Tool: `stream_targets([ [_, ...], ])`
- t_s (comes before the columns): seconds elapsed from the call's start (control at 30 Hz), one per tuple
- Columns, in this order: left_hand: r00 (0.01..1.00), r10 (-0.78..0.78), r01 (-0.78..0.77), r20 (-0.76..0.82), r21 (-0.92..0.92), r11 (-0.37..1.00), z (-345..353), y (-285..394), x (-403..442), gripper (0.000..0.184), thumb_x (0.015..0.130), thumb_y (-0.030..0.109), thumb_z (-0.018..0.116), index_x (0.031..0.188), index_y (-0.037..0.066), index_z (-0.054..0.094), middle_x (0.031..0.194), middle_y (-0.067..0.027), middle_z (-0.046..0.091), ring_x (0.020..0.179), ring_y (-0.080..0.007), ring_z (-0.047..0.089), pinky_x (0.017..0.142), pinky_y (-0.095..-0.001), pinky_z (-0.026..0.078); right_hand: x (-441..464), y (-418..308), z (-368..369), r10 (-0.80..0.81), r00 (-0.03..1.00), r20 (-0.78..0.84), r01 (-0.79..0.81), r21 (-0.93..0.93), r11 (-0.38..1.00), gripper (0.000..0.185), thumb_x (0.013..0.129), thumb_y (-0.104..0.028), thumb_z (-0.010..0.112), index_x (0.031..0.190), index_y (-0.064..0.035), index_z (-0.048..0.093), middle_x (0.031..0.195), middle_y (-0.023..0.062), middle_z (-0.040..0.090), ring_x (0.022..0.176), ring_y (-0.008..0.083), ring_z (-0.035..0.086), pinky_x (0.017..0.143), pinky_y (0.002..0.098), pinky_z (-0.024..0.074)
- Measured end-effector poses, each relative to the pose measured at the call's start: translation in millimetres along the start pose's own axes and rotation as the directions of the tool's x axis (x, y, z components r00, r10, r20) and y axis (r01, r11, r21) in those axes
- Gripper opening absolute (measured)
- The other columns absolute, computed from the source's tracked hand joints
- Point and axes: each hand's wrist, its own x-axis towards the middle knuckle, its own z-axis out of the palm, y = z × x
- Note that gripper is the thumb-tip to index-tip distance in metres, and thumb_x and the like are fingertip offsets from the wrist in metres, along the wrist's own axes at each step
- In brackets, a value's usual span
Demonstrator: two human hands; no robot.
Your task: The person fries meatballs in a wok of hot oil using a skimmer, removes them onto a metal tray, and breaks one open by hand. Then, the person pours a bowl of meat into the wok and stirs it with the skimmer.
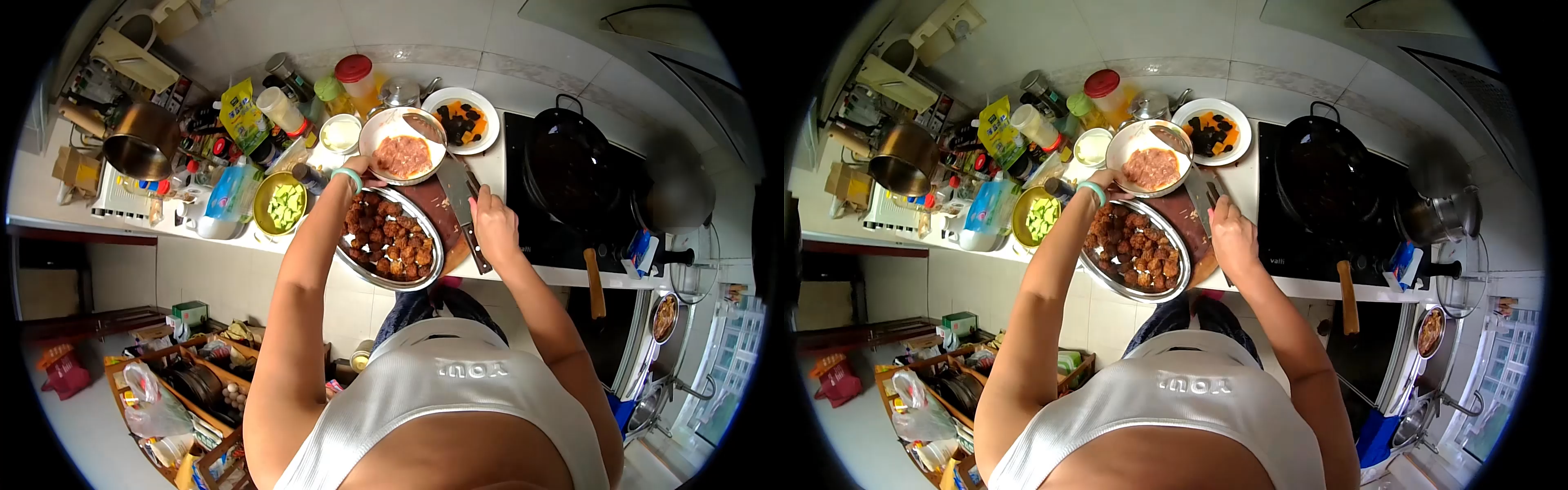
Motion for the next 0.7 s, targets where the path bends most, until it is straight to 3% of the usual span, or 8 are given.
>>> stream_targets([
  [0.17, 0.995, 0.043, -0.034, 0.091, -0.099, 0.994, 3.9, -7.1, -10.3, 0.041, 0.066, -0.006, 0.045, 0.107, -0.004, 0.045, 0.105, -0.0164, 0.054, 0.088, -0.0323, 0.057, 0.061, -0.043, 0.058, -5.2, -24.9, -9.2, 0.128, 0.982, 0.138, -0.123, -0.044, 0.991, 0.029, 0.082, -0.016, 0.056, 0.097, 0.0084, 0.052, 0.066, 0.0185, 0.058, 0.053, 0.0323, 0.058, 0.048, 0.0364, 0.0483],
  [0.23, 0.978, 0.169, -0.155, 0.126, -0.118, 0.981, 5.5, -10.5, -18.8, 0.047, 0.064, -0.006, 0.045, 0.111, -0.003, 0.041, 0.107, -0.0166, 0.053, 0.087, -0.0324, 0.057, 0.062, -0.0439, 0.057, -3.7, -31.7, -16.8, 0.181, 0.972, 0.148, -0.186, 0.017, 0.982, 0.026, 0.082, -0.015, 0.056, 0.094, 0.0077, 0.053, 0.064, 0.0219, 0.057, 0.056, 0.036, 0.058, 0.05, 0.0399, 0.0473],
  [0.33, 0.968, 0.179, -0.148, 0.178, -0.176, 0.973, 1.6, -17.4, -20.7, 0.053, 0.063, -0.006, 0.044, 0.115, -0.001, 0.037, 0.108, -0.0161, 0.051, 0.087, -0.0315, 0.056, 0.062, -0.0437, 0.057, 3.0, -36.2, -36.6, 0.353, 0.882, 0.311, -0.423, 0.196, 0.885, 0.028, 0.08, -0.019, 0.056, 0.092, 0.0063, 0.058, 0.065, 0.0257, 0.057, 0.064, 0.0412, 0.057, 0.06, 0.0455, 0.0473],
  [0.47, 0.95, 0.202, -0.143, 0.239, -0.244, 0.959, 1.2, -21.2, -31.7, 0.064, 0.064, -0.006, 0.044, 0.124, 0.008, 0.027, 0.104, -0.0125, 0.045, 0.083, -0.0289, 0.054, 0.063, -0.0441, 0.057, -0.4, -39.5, -42.4, 0.434, 0.836, 0.335, -0.54, 0.372, 0.754, 0.024, 0.08, -0.018, 0.057, 0.085, 0.006, 0.059, 0.069, 0.0264, 0.057, 0.067, 0.0421, 0.056, 0.061, 0.0423, 0.0461],
  [0.57, 0.937, 0.221, -0.143, 0.271, -0.281, 0.949, -4.5, -24.5, -21.8, 0.068, 0.066, -0.006, 0.044, 0.129, 0.013, 0.022, 0.105, -0.0113, 0.045, 0.082, -0.0275, 0.054, 0.064, -0.0441, 0.057, -7.0, -44.2, -34.8, 0.389, 0.856, 0.341, -0.514, 0.479, 0.712, 0.024, 0.081, -0.018, 0.057, 0.081, 0.0061, 0.059, 0.062, 0.0217, 0.057, 0.054, 0.0333, 0.058, 0.052, 0.0368, 0.0443],
  [0.63, 0.938, 0.216, -0.131, 0.271, -0.302, 0.944, -6.1, -21.4, -25.1, 0.069, 0.068, -0.005, 0.044, 0.131, 0.014, 0.021, 0.108, -0.0112, 0.045, 0.083, -0.0269, 0.055, 0.064, -0.044, 0.057, -7.5, -52.8, -32.4, 0.415, 0.756, 0.506, -0.654, 0.567, 0.5, 0.023, 0.083, -0.017, 0.056, 0.08, 0.0053, 0.06, 0.055, 0.0114, 0.054, 0.044, 0.0167, 0.051, 0.045, 0.0303, 0.0398],
  [0.67, 0.933, 0.256, -0.186, 0.252, -0.271, 0.944, -7.0, -20.8, -28.5, 0.07, 0.069, -0.005, 0.044, 0.132, 0.015, 0.019, 0.11, -0.0118, 0.044, 0.085, -0.0266, 0.055, 0.065, -0.0431, 0.057, -9.4, -56.8, -27.7, 0.406, 0.741, 0.535, -0.67, 0.636, 0.384, 0.021, 0.085, -0.015, 0.055, 0.078, 0.0032, 0.061, 0.055, -0.0014, 0.048, 0.045, 0.0034, 0.04, 0.039, 0.0182, 0.0309],
  [0.7, 0.926, 0.296, -0.241, 0.235, -0.236, 0.941, -7.5, -18.8, -36.0, 0.07, 0.07, -0.005, 0.043, 0.133, 0.016, 0.018, 0.113, -0.0123, 0.044, 0.087, -0.0263, 0.055, 0.065, -0.0423, 0.057, -10.2, -61.1, -23.4, 0.41, 0.741, 0.532, -0.669, 0.637, 0.383, 0.021, 0.085, -0.015, 0.055, 0.078, 0.0032, 0.061, 0.055, -0.0014, 0.048, 0.045, 0.0034, 0.04, 0.039, 0.0182, 0.0309],
])
